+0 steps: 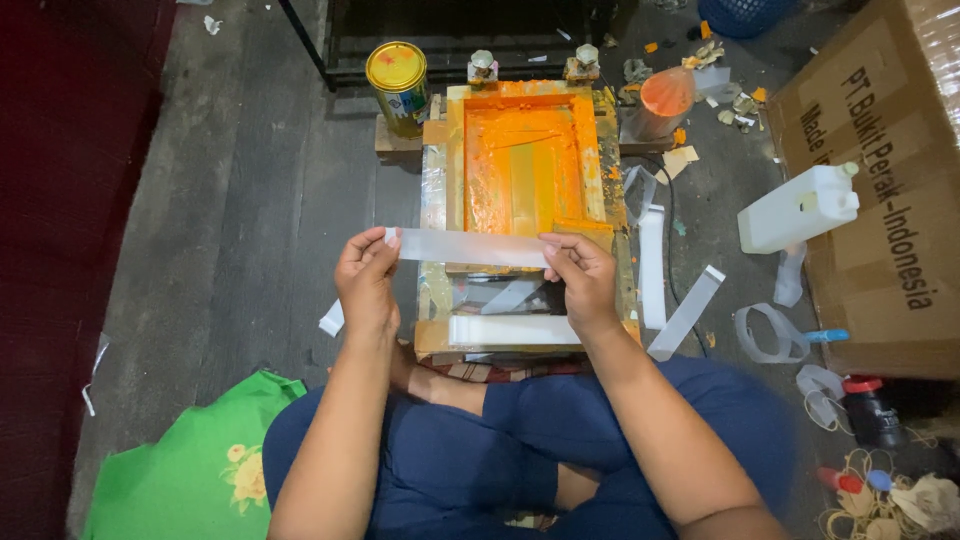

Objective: The person sits on the floor and uses a squeegee to spread orange ink across a screen printing frame. They then pick up a white strip of material, fold it, and place it on the frame before repeating the ink spreading process.

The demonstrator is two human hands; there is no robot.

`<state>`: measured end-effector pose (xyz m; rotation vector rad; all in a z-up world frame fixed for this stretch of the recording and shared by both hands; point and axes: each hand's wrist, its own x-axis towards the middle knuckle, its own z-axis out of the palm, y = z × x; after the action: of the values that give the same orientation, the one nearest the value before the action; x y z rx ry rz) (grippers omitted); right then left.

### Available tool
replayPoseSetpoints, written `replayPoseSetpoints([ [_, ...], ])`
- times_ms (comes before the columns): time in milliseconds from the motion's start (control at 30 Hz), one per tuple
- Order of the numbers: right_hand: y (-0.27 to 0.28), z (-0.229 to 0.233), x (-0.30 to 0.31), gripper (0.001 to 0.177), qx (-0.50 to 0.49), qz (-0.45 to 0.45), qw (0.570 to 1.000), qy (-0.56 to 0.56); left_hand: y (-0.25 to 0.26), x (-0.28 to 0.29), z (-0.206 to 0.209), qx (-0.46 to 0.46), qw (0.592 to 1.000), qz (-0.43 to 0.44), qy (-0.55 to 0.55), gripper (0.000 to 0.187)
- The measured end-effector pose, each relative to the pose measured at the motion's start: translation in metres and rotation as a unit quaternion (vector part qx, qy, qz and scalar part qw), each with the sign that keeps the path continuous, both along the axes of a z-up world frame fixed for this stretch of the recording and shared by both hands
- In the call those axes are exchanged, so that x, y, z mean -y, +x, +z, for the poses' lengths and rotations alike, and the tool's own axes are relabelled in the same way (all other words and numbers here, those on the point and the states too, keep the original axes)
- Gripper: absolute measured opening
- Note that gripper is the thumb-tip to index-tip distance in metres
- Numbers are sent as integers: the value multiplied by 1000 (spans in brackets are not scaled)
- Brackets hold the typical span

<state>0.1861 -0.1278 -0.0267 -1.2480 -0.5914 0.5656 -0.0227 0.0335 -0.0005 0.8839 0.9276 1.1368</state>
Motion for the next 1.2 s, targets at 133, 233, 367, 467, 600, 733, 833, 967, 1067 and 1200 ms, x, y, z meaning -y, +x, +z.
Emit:
replayPoseSetpoints([
  [133, -1, 0, 0, 24, 0, -4, 1000, -2, 0, 0, -1, -4, 1000, 1, 0, 28],
  [233, 0, 0, 0, 25, 1, -1, 1000, -4, -1, -3, -6, 1, 1000, 4, 0, 28],
  [367, 1, -1, 0, 23, -3, 2, 1000, 0, -2, -6, -11, 10, 1000, -5, 2, 31],
  [467, 1, 2, 0, 23, -10, 5, 1000, 3, -4, -4, -10, 37, 999, -26, -8, 35],
  [600, 5, 5, 1, 23, -16, 5, 1000, 9, 0, 5, 5, 142, 984, -94, -50, 44],
  [733, 7, 11, 3, 24, -26, 14, 999, 21, 3, 3, -35, 172, 967, -182, -49, 53],
  [833, 7, 13, 5, 23, -30, 25, 999, 24, 13, 20, -37, 163, 959, -225, -50, 54],
  [967, 9, 7, 7, 24, -22, 47, 998, 22, 29, 54, -12, 148, 955, -245, -73, 59],
  [1067, 9, 9, 11, 25, -24, 60, 997, 31, 40, 76, 2, 140, 951, -265, -80, 66],
  [1200, 8, 19, 17, 24, -31, 76, 996, 46, 55, 94, 0, 155, 941, -285, -99, 65],
])
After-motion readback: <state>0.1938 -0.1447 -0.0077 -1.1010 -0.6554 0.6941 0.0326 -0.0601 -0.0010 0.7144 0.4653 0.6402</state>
